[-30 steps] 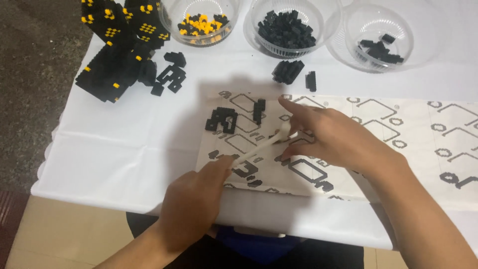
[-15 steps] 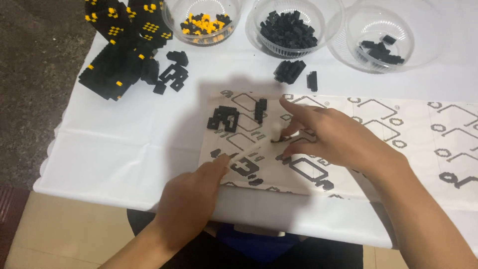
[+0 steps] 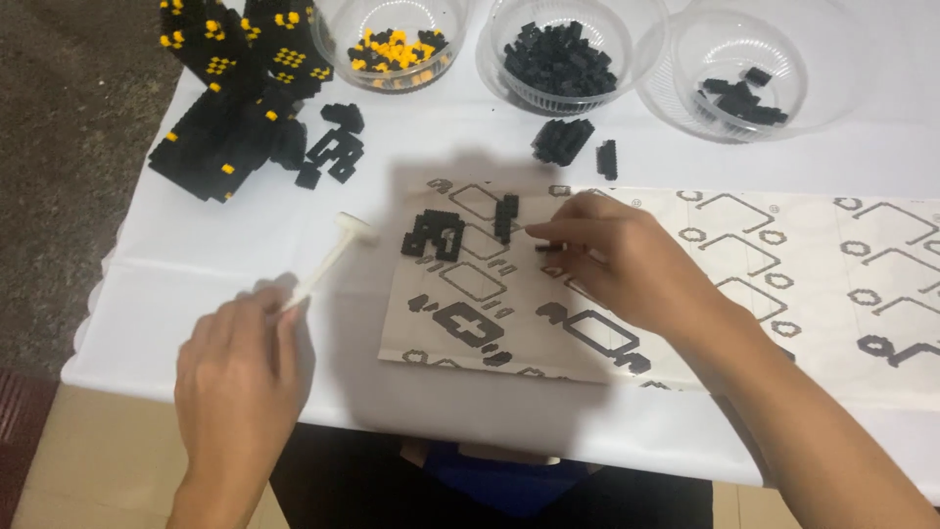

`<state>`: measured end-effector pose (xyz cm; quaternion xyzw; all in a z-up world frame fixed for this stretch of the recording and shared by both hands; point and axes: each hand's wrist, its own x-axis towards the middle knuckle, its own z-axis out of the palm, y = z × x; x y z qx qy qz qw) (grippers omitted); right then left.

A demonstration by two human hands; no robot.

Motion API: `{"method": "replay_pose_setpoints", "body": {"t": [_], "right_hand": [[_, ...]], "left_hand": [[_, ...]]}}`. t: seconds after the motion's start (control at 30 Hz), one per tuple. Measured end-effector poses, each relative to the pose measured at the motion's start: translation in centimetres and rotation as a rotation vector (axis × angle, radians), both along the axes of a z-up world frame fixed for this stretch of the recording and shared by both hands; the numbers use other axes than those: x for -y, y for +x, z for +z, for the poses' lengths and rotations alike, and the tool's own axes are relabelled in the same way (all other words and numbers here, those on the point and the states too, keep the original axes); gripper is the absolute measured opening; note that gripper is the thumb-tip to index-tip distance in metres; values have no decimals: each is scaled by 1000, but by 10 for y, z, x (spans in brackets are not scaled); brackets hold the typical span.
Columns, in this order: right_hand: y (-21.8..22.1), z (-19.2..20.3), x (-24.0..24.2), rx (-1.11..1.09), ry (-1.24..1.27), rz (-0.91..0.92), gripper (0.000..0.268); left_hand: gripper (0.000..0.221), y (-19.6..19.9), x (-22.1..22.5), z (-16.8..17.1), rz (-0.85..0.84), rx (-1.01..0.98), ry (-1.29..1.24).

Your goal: Assembling small black plastic interlocking blocks on a white surface using a printed template for guidance.

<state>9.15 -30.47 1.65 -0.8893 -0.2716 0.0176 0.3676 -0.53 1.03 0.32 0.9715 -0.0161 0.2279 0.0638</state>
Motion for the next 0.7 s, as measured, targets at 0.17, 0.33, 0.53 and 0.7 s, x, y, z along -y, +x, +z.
{"method": "replay_pose_setpoints", "body": {"t": [0.17,0.33,0.53,0.7], "right_hand": [[-5,30,-5,-93,151,-218,17],[-8,63,-10,-573,581,-415,26],[0,41,9,-284,950,-505,27],[6,43,29,-140,843,-513,33]], "left_hand": [[21,24,43,32,-296,148,-197],[31,58,111,63,-532,-201,-756],[34,110,181,76,-504,-598,-1154],[30,129,205,68,-431,-774,-1577]]}}
